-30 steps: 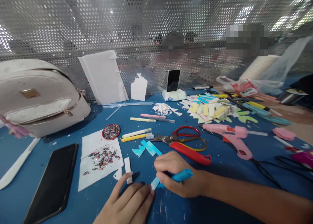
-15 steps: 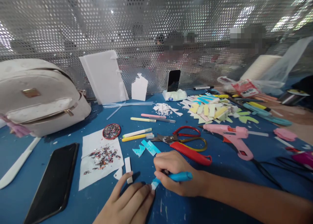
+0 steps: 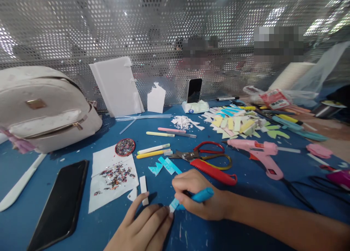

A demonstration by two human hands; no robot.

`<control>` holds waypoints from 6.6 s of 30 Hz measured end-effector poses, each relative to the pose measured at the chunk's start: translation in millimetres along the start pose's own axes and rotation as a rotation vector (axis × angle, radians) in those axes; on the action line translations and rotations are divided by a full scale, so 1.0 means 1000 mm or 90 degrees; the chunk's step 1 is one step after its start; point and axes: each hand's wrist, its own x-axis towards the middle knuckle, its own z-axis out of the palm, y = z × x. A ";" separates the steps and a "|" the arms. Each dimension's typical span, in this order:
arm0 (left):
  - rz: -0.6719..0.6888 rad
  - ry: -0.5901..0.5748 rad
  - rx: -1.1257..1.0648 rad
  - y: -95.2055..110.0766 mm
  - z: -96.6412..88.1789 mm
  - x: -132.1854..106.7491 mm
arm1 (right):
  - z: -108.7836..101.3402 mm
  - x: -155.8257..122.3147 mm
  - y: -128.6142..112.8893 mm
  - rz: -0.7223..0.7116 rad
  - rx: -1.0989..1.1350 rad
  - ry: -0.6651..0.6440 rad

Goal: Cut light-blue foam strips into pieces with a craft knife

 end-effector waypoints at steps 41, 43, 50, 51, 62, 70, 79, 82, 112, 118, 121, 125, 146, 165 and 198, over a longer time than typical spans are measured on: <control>-0.003 -0.015 -0.007 0.000 -0.002 -0.002 | -0.004 0.003 0.000 0.082 0.035 0.011; 0.002 -0.018 -0.005 -0.001 -0.001 -0.004 | -0.004 0.002 0.000 0.083 0.030 0.002; 0.002 0.003 -0.003 -0.002 0.000 -0.001 | -0.004 0.001 -0.001 0.088 0.039 0.006; 0.003 0.002 -0.004 -0.002 0.000 -0.001 | -0.004 0.002 -0.001 0.089 0.036 0.010; 0.006 -0.006 0.000 -0.001 -0.001 0.001 | -0.005 0.002 -0.002 0.101 0.054 0.016; -0.003 -0.003 0.006 0.000 0.000 -0.001 | -0.005 0.002 -0.003 0.112 0.049 0.021; 0.001 -0.003 0.003 -0.001 0.001 0.001 | -0.005 0.004 -0.003 0.126 0.056 0.025; 0.005 -0.007 0.003 -0.001 0.001 -0.002 | -0.005 0.005 -0.003 0.140 0.066 0.032; -0.008 0.002 0.000 0.000 0.000 0.001 | -0.003 0.003 0.000 0.178 0.100 0.072; -0.002 -0.001 0.002 0.001 0.001 0.000 | -0.002 0.002 0.002 0.186 0.099 0.086; -0.002 -0.005 0.004 0.000 -0.001 0.000 | -0.003 0.003 0.001 0.194 0.096 0.076; -0.001 -0.006 0.007 0.000 -0.002 0.000 | -0.004 0.004 -0.002 0.199 0.083 0.083; 0.003 -0.010 -0.002 0.000 0.000 -0.003 | -0.004 0.000 0.002 0.176 0.037 0.094; -0.052 -0.079 0.011 -0.006 -0.002 -0.009 | -0.002 0.000 -0.003 0.156 0.152 0.086; -0.202 -0.150 -0.124 -0.007 -0.015 0.015 | 0.004 -0.002 0.012 0.126 0.387 0.101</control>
